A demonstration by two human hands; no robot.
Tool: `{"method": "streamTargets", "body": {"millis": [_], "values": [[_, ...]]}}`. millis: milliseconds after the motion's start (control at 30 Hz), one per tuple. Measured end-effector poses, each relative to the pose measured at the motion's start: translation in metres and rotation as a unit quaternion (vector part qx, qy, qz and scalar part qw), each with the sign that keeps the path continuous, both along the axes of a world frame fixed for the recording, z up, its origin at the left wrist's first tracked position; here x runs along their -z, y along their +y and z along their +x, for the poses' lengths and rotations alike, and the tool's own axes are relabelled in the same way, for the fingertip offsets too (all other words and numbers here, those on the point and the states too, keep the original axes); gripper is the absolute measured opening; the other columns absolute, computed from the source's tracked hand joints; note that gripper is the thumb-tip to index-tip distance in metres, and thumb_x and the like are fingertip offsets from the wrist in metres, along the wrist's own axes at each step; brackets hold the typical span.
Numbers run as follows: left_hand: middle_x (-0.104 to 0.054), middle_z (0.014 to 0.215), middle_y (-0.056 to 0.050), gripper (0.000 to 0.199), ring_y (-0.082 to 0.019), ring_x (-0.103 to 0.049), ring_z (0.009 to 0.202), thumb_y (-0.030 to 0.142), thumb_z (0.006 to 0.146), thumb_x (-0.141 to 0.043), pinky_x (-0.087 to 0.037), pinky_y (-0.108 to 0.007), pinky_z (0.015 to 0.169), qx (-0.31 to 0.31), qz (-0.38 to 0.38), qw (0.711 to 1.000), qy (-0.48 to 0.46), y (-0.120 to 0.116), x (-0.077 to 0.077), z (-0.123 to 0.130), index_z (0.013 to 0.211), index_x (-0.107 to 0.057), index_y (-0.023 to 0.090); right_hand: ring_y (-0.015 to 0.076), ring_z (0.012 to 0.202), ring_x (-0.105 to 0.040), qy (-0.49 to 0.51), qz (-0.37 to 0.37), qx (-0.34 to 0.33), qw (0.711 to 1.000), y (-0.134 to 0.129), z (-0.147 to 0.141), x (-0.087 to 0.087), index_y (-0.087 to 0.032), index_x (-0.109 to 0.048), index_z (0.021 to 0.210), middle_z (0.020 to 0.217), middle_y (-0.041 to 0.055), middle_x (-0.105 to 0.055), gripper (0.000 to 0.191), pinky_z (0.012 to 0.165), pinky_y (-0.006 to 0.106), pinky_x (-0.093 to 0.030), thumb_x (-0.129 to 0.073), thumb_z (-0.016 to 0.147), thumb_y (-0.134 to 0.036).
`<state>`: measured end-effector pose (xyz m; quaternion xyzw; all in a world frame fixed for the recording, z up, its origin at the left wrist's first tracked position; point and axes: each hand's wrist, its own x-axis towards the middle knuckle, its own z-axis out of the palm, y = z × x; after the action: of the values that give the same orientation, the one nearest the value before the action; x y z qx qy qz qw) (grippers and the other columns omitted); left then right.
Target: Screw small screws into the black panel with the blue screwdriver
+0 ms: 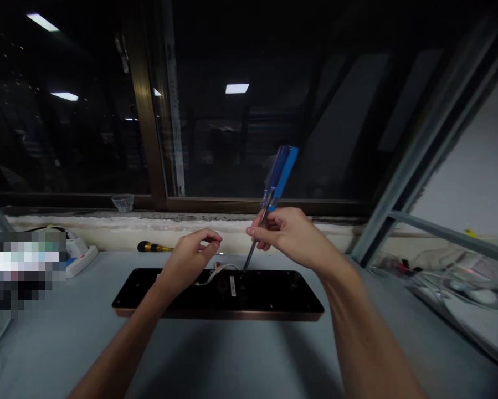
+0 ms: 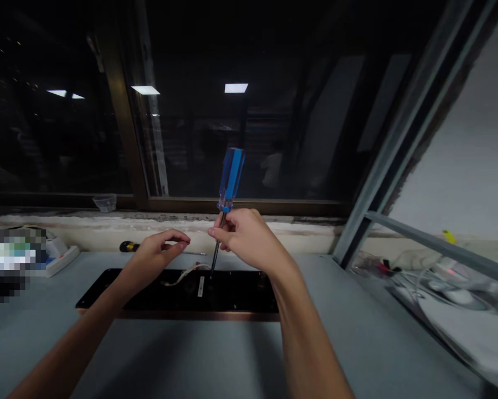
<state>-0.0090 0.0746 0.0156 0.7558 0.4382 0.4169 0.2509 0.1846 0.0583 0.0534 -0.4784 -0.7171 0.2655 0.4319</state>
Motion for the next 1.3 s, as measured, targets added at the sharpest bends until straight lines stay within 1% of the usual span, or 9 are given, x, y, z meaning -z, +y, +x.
{"method": "streamTargets", "body": {"millis": [233, 367, 567, 633, 733, 833, 933, 1167, 1300], "values": [[-0.068, 0.083, -0.002, 0.013, -0.019, -0.062, 0.079, 0.024, 0.078, -0.051, -0.045, -0.027, 0.071, 0.005, 0.012, 1.000, -0.001, 0.000, -0.001, -0.002, 0.079, -0.064, 0.021, 0.0125, 0.048, -0.058, -0.044, -0.010, -0.003, 0.999, 0.010, -0.004, 0.009, -0.015, -0.059, 0.062, 0.052, 0.0007, -0.057, 0.013, 0.049, 0.024, -0.048, -0.061, 0.072, -0.024], [-0.069, 0.083, -0.001, 0.014, -0.019, -0.062, 0.081, 0.024, 0.078, -0.051, -0.045, -0.027, 0.071, 0.005, 0.017, 1.000, -0.001, 0.001, -0.002, -0.002, 0.079, -0.065, 0.022, 0.0136, 0.048, -0.058, -0.068, -0.002, -0.006, 0.998, 0.010, -0.006, 0.009, -0.016, -0.058, 0.062, 0.052, 0.0010, -0.057, 0.020, 0.049, 0.025, -0.045, -0.062, 0.072, -0.032], [-0.068, 0.083, -0.001, 0.014, -0.018, -0.061, 0.078, 0.024, 0.078, -0.051, -0.044, -0.026, 0.070, 0.001, 0.023, 1.000, 0.009, -0.001, -0.006, -0.007, 0.080, -0.064, 0.021, 0.0110, 0.045, -0.045, -0.168, 0.090, 0.081, 0.978, 0.010, -0.017, 0.008, -0.019, -0.046, 0.047, 0.044, -0.0028, -0.045, 0.037, 0.047, 0.025, -0.032, -0.062, 0.072, -0.041], [-0.068, 0.081, -0.001, 0.014, -0.017, -0.060, 0.076, 0.024, 0.079, -0.051, -0.044, -0.025, 0.069, 0.006, 0.022, 1.000, 0.007, -0.002, -0.006, -0.007, 0.079, -0.064, 0.021, 0.0088, 0.043, -0.042, -0.122, 0.067, 0.050, 0.989, 0.011, -0.020, 0.009, -0.018, -0.046, 0.052, 0.047, -0.0039, -0.045, 0.034, 0.045, 0.024, -0.030, -0.059, 0.075, -0.040], [-0.068, 0.080, -0.001, 0.013, -0.016, -0.060, 0.076, 0.023, 0.078, -0.051, -0.044, -0.024, 0.068, 0.011, 0.017, 1.000, 0.004, -0.002, -0.007, -0.008, 0.079, -0.064, 0.020, 0.0059, 0.037, -0.042, -0.009, -0.045, -0.056, 0.997, 0.011, -0.020, 0.011, -0.017, -0.050, 0.066, 0.058, -0.0031, -0.055, 0.026, 0.039, 0.022, -0.031, -0.058, 0.076, -0.041], [-0.067, 0.079, -0.002, 0.013, -0.017, -0.060, 0.076, 0.024, 0.078, -0.051, -0.044, -0.024, 0.068, 0.008, 0.013, 1.000, 0.000, -0.002, -0.009, -0.008, 0.078, -0.064, 0.019, 0.0071, 0.047, -0.052, 0.048, -0.108, -0.142, 0.983, 0.008, -0.014, 0.010, -0.015, -0.053, 0.071, 0.066, 0.0003, -0.060, 0.025, 0.048, 0.022, -0.043, -0.062, 0.073, -0.038], [-0.067, 0.080, -0.002, 0.015, -0.017, -0.059, 0.075, 0.026, 0.078, -0.051, -0.044, -0.025, 0.068, 0.000, 0.009, 1.000, 0.005, 0.000, -0.009, -0.010, 0.078, -0.063, 0.019, 0.0083, 0.056, -0.058, 0.060, -0.122, -0.174, 0.975, 0.006, -0.007, 0.009, -0.013, -0.056, 0.076, 0.073, 0.0030, -0.062, 0.019, 0.057, 0.024, -0.048, -0.060, 0.075, -0.031], [-0.067, 0.083, -0.002, 0.016, -0.016, -0.059, 0.081, 0.027, 0.078, -0.050, -0.044, -0.025, 0.072, -0.003, 0.021, 1.000, 0.018, 0.004, -0.007, -0.013, 0.080, -0.063, 0.018, 0.0095, 0.050, -0.054, -0.025, -0.036, -0.062, 0.997, 0.014, -0.005, 0.012, -0.015, -0.057, 0.065, 0.062, 0.0021, -0.060, 0.013, 0.045, 0.022, -0.042, -0.058, 0.074, -0.023], [-0.068, 0.082, -0.002, 0.016, -0.016, -0.060, 0.079, 0.027, 0.078, -0.050, -0.044, -0.025, 0.072, -0.006, 0.022, 0.999, 0.029, 0.003, -0.008, -0.013, 0.079, -0.063, 0.019, 0.0140, 0.063, -0.060, -0.032, -0.023, -0.077, 0.996, 0.012, -0.004, 0.011, -0.014, -0.059, 0.073, 0.070, 0.0052, -0.064, 0.011, 0.060, 0.028, -0.049, -0.055, 0.077, -0.024]]}}
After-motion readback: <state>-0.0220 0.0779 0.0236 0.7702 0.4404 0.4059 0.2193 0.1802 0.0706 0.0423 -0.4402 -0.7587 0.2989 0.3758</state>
